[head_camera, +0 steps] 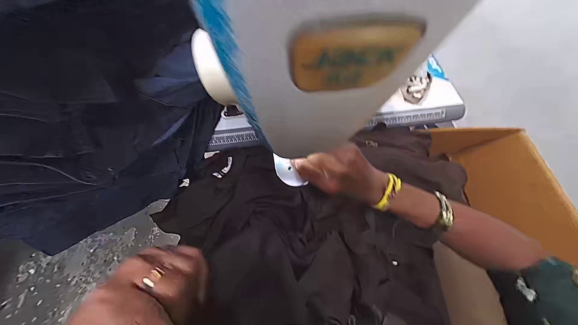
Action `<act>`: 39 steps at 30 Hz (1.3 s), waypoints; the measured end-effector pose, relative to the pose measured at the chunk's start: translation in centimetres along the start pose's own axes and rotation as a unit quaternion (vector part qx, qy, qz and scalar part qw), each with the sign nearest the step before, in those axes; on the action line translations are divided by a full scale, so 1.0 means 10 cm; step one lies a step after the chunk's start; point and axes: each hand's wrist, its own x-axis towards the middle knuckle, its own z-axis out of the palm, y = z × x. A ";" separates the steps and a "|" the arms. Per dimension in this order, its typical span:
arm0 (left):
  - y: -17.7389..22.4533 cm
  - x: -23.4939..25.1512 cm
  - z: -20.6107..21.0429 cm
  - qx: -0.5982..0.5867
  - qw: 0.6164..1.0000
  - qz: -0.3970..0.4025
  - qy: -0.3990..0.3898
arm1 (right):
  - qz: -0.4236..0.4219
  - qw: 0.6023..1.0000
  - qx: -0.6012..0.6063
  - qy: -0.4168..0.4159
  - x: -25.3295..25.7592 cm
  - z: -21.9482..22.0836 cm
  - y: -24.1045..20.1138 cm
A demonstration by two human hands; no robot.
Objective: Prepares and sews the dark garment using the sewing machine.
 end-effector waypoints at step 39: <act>0.11 0.15 1.19 0.323 0.946 0.031 0.019 | 0.350 0.867 0.351 0.054 -0.38 -0.66 -1.31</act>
